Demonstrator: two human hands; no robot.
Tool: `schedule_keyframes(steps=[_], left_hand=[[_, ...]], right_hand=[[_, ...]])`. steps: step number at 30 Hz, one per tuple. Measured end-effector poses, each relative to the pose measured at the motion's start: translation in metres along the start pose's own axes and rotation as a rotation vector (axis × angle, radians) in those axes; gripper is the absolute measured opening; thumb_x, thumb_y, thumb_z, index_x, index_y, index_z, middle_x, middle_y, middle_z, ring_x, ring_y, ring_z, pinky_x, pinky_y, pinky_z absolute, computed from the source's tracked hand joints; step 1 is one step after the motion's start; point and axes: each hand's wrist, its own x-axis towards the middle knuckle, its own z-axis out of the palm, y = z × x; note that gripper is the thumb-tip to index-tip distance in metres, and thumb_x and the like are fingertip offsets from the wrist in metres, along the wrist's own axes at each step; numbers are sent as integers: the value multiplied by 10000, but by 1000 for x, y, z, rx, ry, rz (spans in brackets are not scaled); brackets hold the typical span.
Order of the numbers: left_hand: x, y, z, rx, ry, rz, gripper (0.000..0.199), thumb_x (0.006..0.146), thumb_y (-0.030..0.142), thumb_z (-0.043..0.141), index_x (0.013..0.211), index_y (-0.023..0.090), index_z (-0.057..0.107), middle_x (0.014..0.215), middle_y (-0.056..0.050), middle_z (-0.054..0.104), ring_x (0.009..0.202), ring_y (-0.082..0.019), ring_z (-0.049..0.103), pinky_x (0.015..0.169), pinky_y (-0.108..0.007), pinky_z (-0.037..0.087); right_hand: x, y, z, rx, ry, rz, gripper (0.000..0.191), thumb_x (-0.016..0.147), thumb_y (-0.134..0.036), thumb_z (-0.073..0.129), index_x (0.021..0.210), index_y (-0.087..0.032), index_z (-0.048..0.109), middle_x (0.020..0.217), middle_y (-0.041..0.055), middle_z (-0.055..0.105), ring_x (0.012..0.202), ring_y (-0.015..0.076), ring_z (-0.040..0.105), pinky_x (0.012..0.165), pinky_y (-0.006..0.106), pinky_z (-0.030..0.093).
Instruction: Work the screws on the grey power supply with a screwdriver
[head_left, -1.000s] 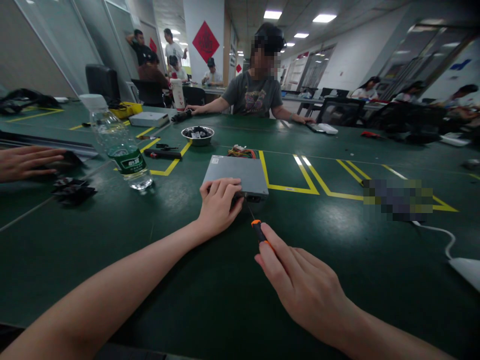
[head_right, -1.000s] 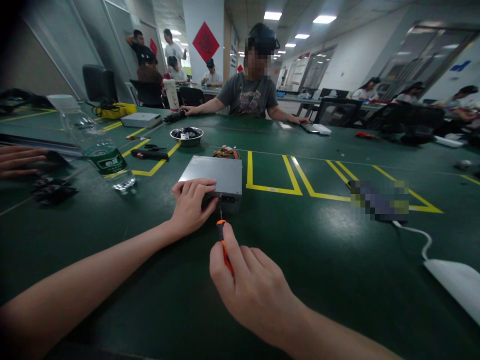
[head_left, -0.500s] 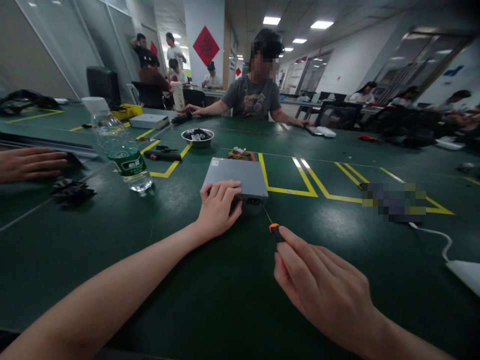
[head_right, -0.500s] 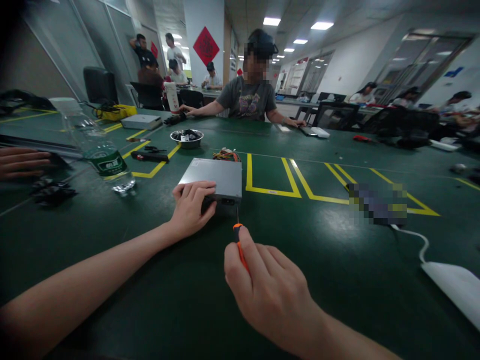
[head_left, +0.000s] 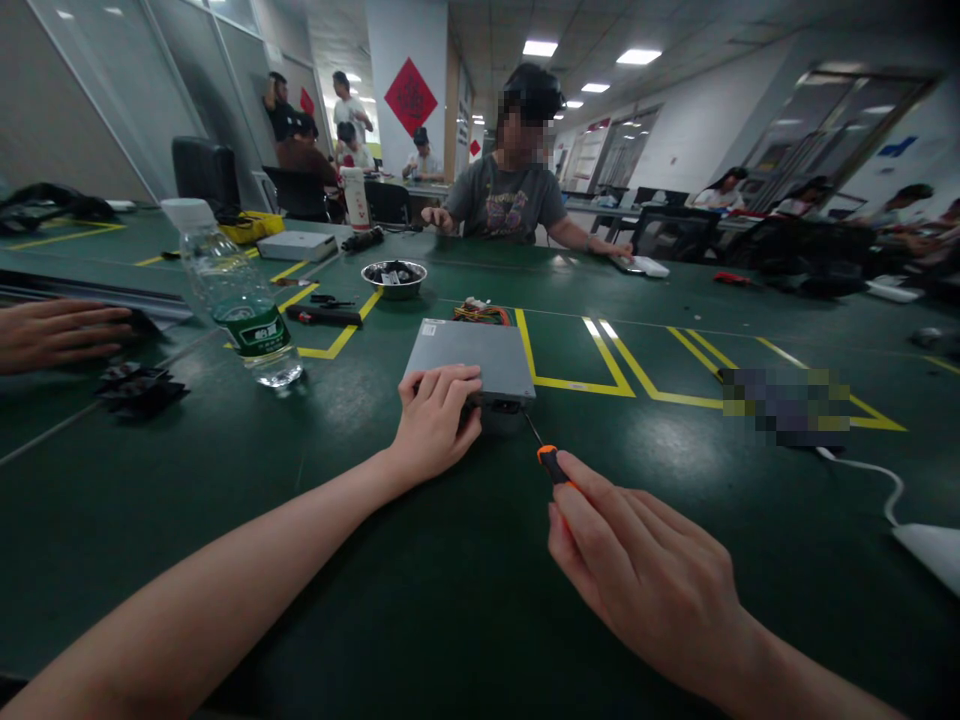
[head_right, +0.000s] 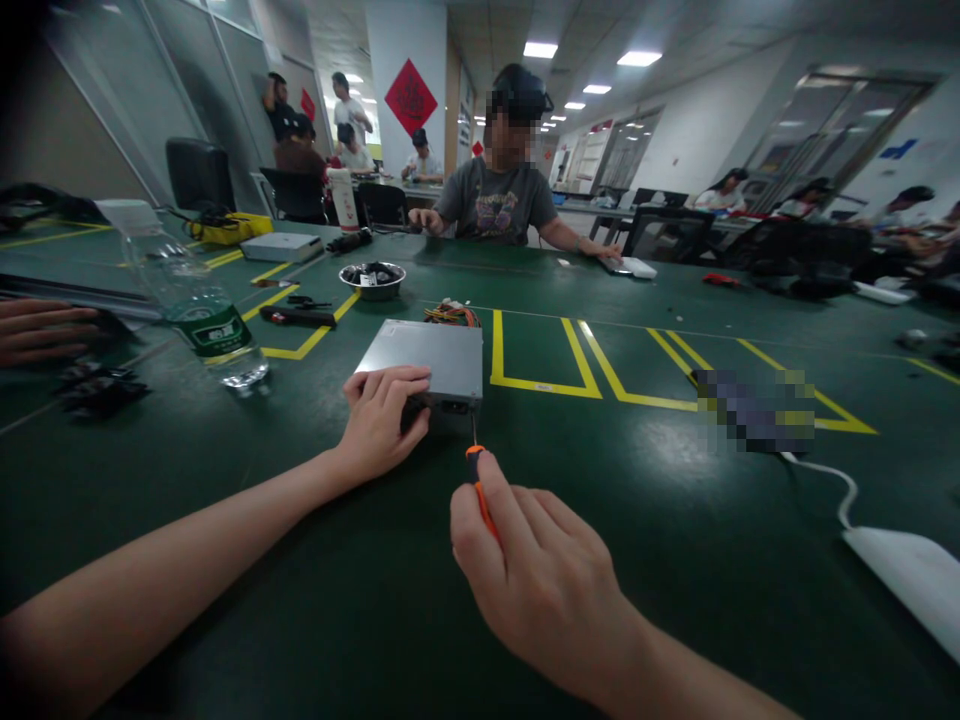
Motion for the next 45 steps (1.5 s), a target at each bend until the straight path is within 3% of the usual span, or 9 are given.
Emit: schedule_keyframes(steps=[12, 22, 33, 40, 45], left_hand=[[-1, -1, 1, -5, -9, 6, 260, 794, 218, 518, 1046, 220, 453, 1195, -40, 561, 1109, -209, 475, 899, -422, 260], [-1, 0, 0, -1, -1, 5, 262, 792, 212, 512, 1047, 219, 455, 1197, -40, 561, 1110, -216, 475, 900, -426, 257], [-1, -1, 1, -13, -3, 4, 263, 788, 200, 508, 1046, 224, 458, 1192, -45, 564, 1113, -224, 474, 902, -433, 260], [-1, 0, 1, -7, -13, -1, 278, 777, 197, 515, 1048, 223, 457, 1196, -45, 564, 1112, -226, 472, 901, -436, 262], [-1, 0, 1, -5, -8, 6, 267, 779, 197, 511, 1039, 222, 454, 1190, -45, 568, 1114, -225, 470, 904, -437, 260]], right_hand=[[1, 3, -1, -19, -3, -1, 188, 782, -133, 583, 964, -110, 541, 998, 161, 657, 707, 156, 632, 631, 266, 474], [7, -6, -6, 83, -42, -75, 170, 824, -71, 474, 946, -95, 590, 985, 214, 648, 740, 192, 645, 638, 293, 506], [4, 1, -5, 72, -13, -2, 168, 817, -93, 502, 953, -111, 600, 1016, 173, 640, 788, 178, 642, 688, 286, 516], [5, -18, -8, -1, -162, -1, 236, 814, -19, 408, 949, -69, 595, 999, 216, 638, 862, 258, 639, 696, 352, 524], [3, -23, -9, -159, -167, -8, 220, 828, -62, 440, 995, -54, 584, 949, 194, 656, 673, 189, 631, 628, 306, 486]])
